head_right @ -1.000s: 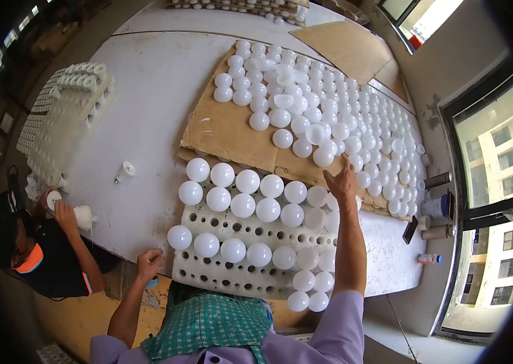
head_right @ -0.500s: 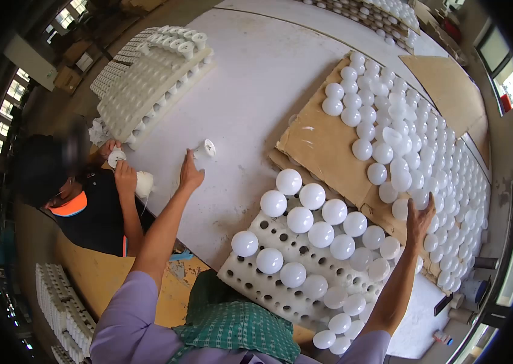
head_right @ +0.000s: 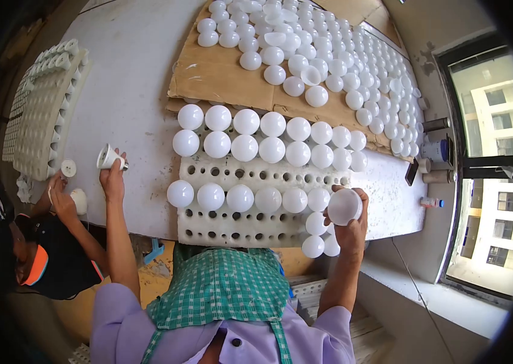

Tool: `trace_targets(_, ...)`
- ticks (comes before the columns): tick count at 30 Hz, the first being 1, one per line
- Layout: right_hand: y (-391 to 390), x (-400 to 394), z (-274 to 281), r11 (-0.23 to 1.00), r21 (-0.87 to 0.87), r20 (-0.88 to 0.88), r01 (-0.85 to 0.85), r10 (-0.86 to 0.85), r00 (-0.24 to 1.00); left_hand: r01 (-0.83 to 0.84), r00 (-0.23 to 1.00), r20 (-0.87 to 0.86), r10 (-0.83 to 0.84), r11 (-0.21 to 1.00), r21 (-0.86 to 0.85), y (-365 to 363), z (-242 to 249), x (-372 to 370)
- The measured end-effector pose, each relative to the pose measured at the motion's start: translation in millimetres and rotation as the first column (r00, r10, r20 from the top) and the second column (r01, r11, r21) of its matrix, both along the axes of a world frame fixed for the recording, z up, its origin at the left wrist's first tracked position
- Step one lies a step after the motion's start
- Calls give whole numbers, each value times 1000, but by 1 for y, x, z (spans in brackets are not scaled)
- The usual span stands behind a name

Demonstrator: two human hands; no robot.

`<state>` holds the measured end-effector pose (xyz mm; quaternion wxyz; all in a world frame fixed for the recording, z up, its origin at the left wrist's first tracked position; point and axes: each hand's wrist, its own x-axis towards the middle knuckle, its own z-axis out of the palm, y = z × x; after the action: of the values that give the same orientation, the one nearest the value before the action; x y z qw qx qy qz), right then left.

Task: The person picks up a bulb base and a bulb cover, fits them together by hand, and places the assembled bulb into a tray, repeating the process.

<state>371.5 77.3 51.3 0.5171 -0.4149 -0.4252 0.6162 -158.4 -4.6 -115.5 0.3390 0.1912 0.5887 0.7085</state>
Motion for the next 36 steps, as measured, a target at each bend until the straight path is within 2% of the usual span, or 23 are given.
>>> trace_targets(1,-25,-24,3,997,-75,159,2,10,987,-20,985,175,-11,984,177,-21,46,45)
trace_targets(2,-37,-28,-6,991,-78,98,-107,114,989,113,981,130,-144,969,218,-42,46,59)
trace_targets(3,-46,-40,-6,971,-121,140,-206,222,965,306,943,61,-327,924,228,-60,50,73)
trace_targets(4,-51,-48,-18,952,-105,179,-289,304,936,429,874,166,-457,885,181,-70,62,95)
trace_targets(5,-56,-61,-21,928,-117,176,-354,371,912,606,773,112,-625,778,162,-77,62,113)
trace_targets(6,-60,-74,-23,898,-127,172,-421,438,882,711,682,213,-700,703,33,-76,93,131)
trace_targets(7,-64,-84,-26,888,-122,164,-443,458,873,818,575,69,-815,572,-63,-74,93,145)
trace_targets(8,-69,-92,-29,867,-126,176,-481,497,850,869,488,-27,-872,489,-77,-71,93,155)
trace_targets(9,-73,-99,-31,846,-130,191,-517,533,824,887,460,29,-887,458,-67,-69,97,163)
trace_targets(10,-77,-105,-31,836,-127,189,-534,549,814,903,425,-39,-904,427,-45,-65,93,170)
trace_targets(12,-82,-112,-30,783,-43,303,-620,602,739,928,357,-5,-934,355,-117,-63,101,172)
trace_targets(13,-84,-112,-31,763,-17,359,-646,608,709,924,366,-10,-930,365,-116,-63,101,171)
trace_targets(15,-85,-119,-26,734,17,422,-679,610,670,936,280,-59,-958,286,-204,-63,103,170)
trace_targets(17,-87,-123,-23,704,51,486,-708,602,634,933,271,-86,-959,284,-219,-64,107,170)
trace_targets(22,-90,-128,-17,662,-7,576,-750,615,538,930,236,-120,-964,260,-260,-68,107,168)
trace_targets(28,-95,-133,-12,643,-59,600,-764,634,488,898,226,-166,-960,271,-346,-69,118,165)
trace_targets(30,-97,-135,-12,625,-61,633,-778,627,454,884,157,-131,-979,199,-423,-67,122,164)
trace_targets(34,-101,-140,-11,576,-30,707,-817,590,390,893,178,-116,-977,210,-398,-71,117,165)
trace_targets(36,-103,-140,-12,580,-40,722,-814,580,377,875,124,-124,-985,167,-454,-69,119,165)
